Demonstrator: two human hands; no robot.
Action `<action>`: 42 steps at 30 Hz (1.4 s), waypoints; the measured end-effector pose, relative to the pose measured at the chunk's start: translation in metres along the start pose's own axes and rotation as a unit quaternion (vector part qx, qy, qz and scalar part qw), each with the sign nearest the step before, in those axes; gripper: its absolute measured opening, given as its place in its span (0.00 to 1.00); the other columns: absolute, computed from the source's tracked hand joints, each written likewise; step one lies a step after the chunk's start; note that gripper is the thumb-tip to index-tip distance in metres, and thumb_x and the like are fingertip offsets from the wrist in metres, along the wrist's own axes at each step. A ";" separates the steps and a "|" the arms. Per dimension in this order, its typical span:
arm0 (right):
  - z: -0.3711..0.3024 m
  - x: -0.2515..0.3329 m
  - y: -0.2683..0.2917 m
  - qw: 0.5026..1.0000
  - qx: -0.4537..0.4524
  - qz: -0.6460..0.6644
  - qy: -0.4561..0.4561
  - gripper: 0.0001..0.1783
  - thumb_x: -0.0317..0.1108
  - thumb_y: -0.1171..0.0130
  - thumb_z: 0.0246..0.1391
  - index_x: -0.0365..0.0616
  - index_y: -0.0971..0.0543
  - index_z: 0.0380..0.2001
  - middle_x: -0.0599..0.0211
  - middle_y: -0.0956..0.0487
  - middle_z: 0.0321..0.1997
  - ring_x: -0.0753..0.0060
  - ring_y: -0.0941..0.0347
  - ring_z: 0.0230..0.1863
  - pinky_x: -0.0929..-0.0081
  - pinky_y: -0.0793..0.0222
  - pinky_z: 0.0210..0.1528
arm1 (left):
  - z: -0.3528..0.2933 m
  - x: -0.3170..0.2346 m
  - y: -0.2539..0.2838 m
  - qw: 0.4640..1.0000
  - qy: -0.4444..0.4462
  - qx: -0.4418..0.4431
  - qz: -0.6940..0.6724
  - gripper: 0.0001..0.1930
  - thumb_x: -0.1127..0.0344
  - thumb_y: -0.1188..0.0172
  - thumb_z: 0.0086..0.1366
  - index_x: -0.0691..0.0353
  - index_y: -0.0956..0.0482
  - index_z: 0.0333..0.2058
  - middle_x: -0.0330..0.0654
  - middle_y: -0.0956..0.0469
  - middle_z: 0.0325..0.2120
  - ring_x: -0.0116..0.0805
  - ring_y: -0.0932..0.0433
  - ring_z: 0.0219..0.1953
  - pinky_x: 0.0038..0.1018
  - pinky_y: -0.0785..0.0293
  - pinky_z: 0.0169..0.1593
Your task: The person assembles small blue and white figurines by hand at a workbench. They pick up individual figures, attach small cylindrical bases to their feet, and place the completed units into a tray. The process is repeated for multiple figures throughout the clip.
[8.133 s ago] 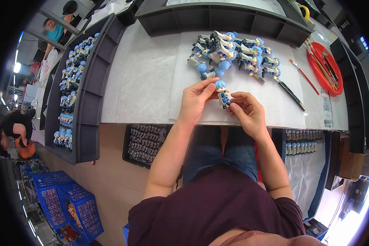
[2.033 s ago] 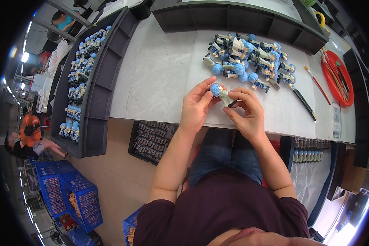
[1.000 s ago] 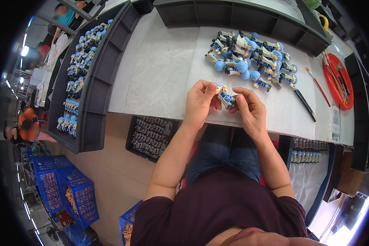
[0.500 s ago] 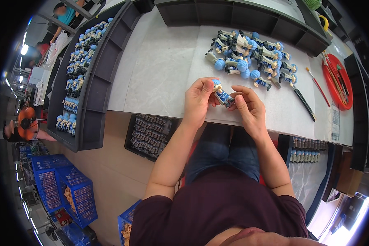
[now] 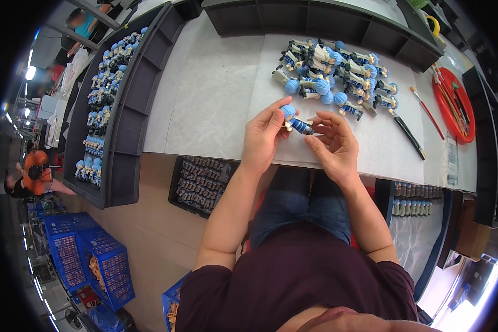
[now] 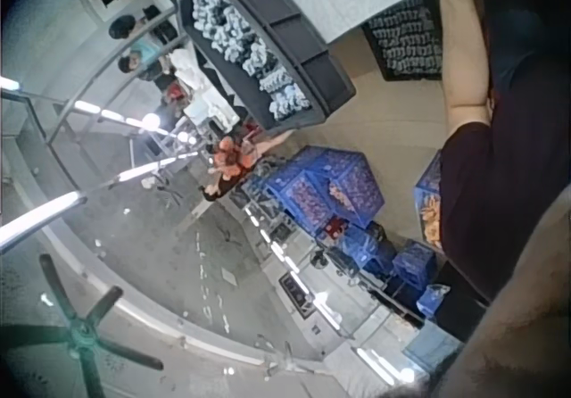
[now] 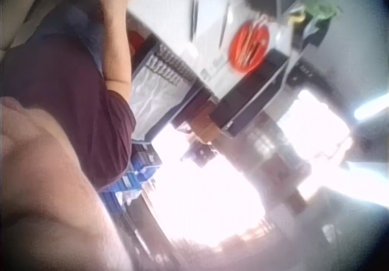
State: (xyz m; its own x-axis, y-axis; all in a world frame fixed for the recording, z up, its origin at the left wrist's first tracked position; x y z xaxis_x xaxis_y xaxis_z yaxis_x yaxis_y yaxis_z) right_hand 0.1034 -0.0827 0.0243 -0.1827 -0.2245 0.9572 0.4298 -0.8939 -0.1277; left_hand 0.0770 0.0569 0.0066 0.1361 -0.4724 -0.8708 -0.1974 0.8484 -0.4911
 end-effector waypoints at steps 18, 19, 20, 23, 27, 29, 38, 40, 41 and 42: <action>0.003 0.003 0.003 0.998 -0.019 -0.040 0.035 0.31 0.13 0.53 0.42 0.40 0.36 0.54 0.59 0.32 0.49 0.69 0.33 0.51 0.75 0.31 0.47 | -0.006 -0.009 -0.001 0.999 -0.048 0.021 -0.010 0.22 0.77 0.51 0.61 0.64 0.38 0.55 0.48 0.29 0.46 0.33 0.28 0.47 0.32 0.29 0.51; 0.002 0.002 0.003 0.999 -0.024 -0.032 0.030 0.30 0.14 0.51 0.42 0.40 0.36 0.53 0.59 0.31 0.48 0.69 0.33 0.50 0.75 0.31 0.46 | -0.007 -0.009 -0.001 0.999 -0.048 0.024 -0.006 0.22 0.77 0.51 0.62 0.63 0.39 0.55 0.49 0.29 0.47 0.33 0.29 0.48 0.33 0.30 0.52; 0.002 0.002 0.005 0.999 -0.031 -0.024 0.025 0.28 0.16 0.49 0.43 0.39 0.35 0.52 0.59 0.30 0.47 0.70 0.32 0.49 0.75 0.31 0.46 | -0.006 -0.008 -0.002 0.998 -0.046 0.031 -0.001 0.22 0.77 0.51 0.62 0.63 0.39 0.56 0.49 0.29 0.48 0.34 0.29 0.49 0.34 0.30 0.52; 0.004 0.007 0.006 0.995 -0.044 -0.073 0.048 0.23 0.20 0.43 0.44 0.38 0.31 0.48 0.60 0.27 0.42 0.72 0.29 0.45 0.76 0.31 0.43 | -0.003 -0.007 -0.010 0.996 -0.059 0.060 0.016 0.22 0.79 0.51 0.61 0.64 0.38 0.55 0.50 0.30 0.48 0.35 0.29 0.49 0.33 0.30 0.52; 0.005 0.021 0.005 0.981 -0.038 -0.175 0.080 0.14 0.26 0.39 0.43 0.40 0.25 0.37 0.57 0.24 0.35 0.59 0.25 0.36 0.71 0.28 0.34 | -0.002 0.000 -0.003 0.995 -0.065 0.060 0.054 0.22 0.82 0.50 0.58 0.67 0.36 0.53 0.51 0.30 0.48 0.36 0.29 0.48 0.30 0.31 0.51; 0.005 0.018 0.005 0.987 0.001 -0.141 0.082 0.16 0.28 0.41 0.45 0.43 0.24 0.40 0.59 0.23 0.36 0.67 0.25 0.36 0.74 0.29 0.34 | -0.007 -0.003 -0.006 0.989 -0.098 0.090 0.064 0.22 0.81 0.51 0.59 0.68 0.37 0.54 0.52 0.31 0.49 0.39 0.29 0.49 0.32 0.31 0.51; -0.067 0.089 0.143 0.959 -0.201 -0.155 0.128 0.18 0.19 0.40 0.41 0.41 0.24 0.39 0.63 0.22 0.35 0.70 0.25 0.38 0.75 0.29 0.40 | -0.010 0.004 -0.018 0.975 -0.061 0.122 0.176 0.22 0.71 0.47 0.61 0.67 0.36 0.54 0.50 0.31 0.50 0.37 0.30 0.47 0.31 0.32 0.49; -0.105 0.098 0.217 0.910 -0.341 -0.175 0.157 0.17 0.19 0.42 0.46 0.41 0.25 0.42 0.68 0.22 0.35 0.78 0.27 0.39 0.79 0.28 0.42 | -0.010 0.005 -0.017 0.973 -0.058 0.104 0.196 0.20 0.71 0.47 0.61 0.67 0.34 0.52 0.48 0.30 0.48 0.33 0.29 0.45 0.29 0.32 0.48; -0.126 0.105 0.254 0.885 -0.398 -0.161 0.181 0.15 0.20 0.42 0.48 0.38 0.25 0.41 0.68 0.23 0.35 0.80 0.27 0.37 0.81 0.28 0.39 | -0.011 0.004 -0.015 0.974 -0.056 0.102 0.193 0.19 0.71 0.47 0.61 0.67 0.34 0.51 0.48 0.30 0.48 0.32 0.29 0.44 0.29 0.32 0.48; -0.150 0.103 0.297 0.856 -0.467 -0.176 0.135 0.13 0.21 0.42 0.49 0.36 0.25 0.40 0.68 0.23 0.35 0.81 0.28 0.35 0.84 0.29 0.38 | -0.010 0.003 -0.011 0.975 -0.056 0.097 0.190 0.19 0.72 0.47 0.61 0.67 0.33 0.51 0.48 0.29 0.47 0.32 0.29 0.44 0.28 0.32 0.48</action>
State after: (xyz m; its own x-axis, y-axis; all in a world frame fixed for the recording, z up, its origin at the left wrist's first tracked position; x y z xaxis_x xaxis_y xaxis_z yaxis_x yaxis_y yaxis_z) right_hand 0.0795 -0.4294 0.0462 -0.4066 0.1532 0.9007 -0.5657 -0.8163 -0.1166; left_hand 0.0698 0.0435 0.0090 0.1952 -0.0951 -0.9761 -0.0687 0.9915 -0.1104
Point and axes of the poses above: each hand's wrist, its own z-axis towards the middle knuckle, its own y-axis out of the back of the hand, x = y × z, the point moved 9 cm from there along z, towards the middle knuckle
